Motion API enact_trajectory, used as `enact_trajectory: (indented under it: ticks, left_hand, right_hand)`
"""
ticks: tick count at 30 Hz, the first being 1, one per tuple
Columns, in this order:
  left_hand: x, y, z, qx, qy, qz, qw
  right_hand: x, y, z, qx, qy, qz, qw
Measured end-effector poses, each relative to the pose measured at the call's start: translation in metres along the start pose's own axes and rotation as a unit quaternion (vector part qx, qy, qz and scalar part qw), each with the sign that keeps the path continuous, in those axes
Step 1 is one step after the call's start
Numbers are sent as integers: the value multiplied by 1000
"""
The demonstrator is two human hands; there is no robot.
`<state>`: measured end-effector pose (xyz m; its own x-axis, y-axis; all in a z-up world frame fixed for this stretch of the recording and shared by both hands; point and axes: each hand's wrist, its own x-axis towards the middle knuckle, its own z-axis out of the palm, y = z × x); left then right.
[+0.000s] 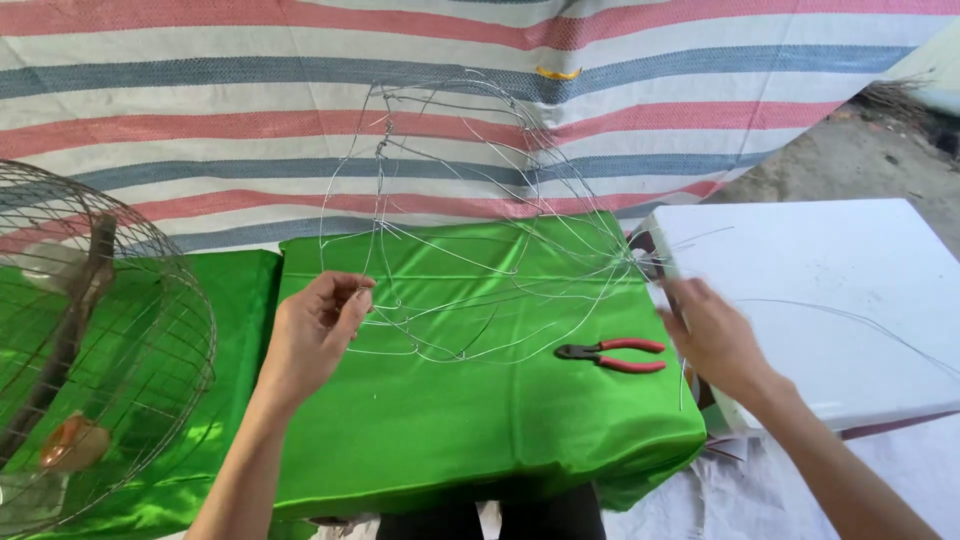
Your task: Using pliers to bind and cut metal wires to construct a wire cage structure.
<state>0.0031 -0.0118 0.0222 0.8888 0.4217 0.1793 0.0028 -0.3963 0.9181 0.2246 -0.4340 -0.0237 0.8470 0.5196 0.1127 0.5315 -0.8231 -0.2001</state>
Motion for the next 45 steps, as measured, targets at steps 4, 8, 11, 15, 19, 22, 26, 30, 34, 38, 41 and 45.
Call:
enact_trajectory:
  ticks: [4,8,11,15,19,22,26,30,34,38,41,45]
  left_hand:
    - [1,5,8,-5,14,30,999]
    - [7,2,17,-15,61,96,993]
    - [9,-2,21,-1,83,118,990]
    - [11,-9,24,14,99,120,988]
    - [12,-9,25,7,108,125,986]
    - [8,-13,25,12,107,129,986]
    - [8,-15,27,14,107,119,987]
    - [7,-21,25,29,79,84,993]
    - [3,-18,30,18,90,76,993]
    - [4,-20,31,29,91,74,993]
    - [3,-20,30,31,92,72,993]
    - [8,-25,27,6,73,88,993]
  right_hand:
    - [-23,-5,52,-19,-201,-9,979]
    - [3,40,145,-66,-260,-7,963]
    - [11,54,173,-104,-259,-22,960]
    - [20,63,178,-124,-243,-44,961]
    - [23,64,187,-143,-233,-70,959]
    - [20,60,180,-165,-212,-116,956]
    - [13,58,145,-117,-142,-163,969]
    - [-4,59,106,80,-130,-133,979]
    - [-3,61,101,411,-112,140,894]
    - [46,70,122,740,-23,324,589]
    - [80,69,136,773,3,402,490]
    - [103,59,149,793,13,409,452]
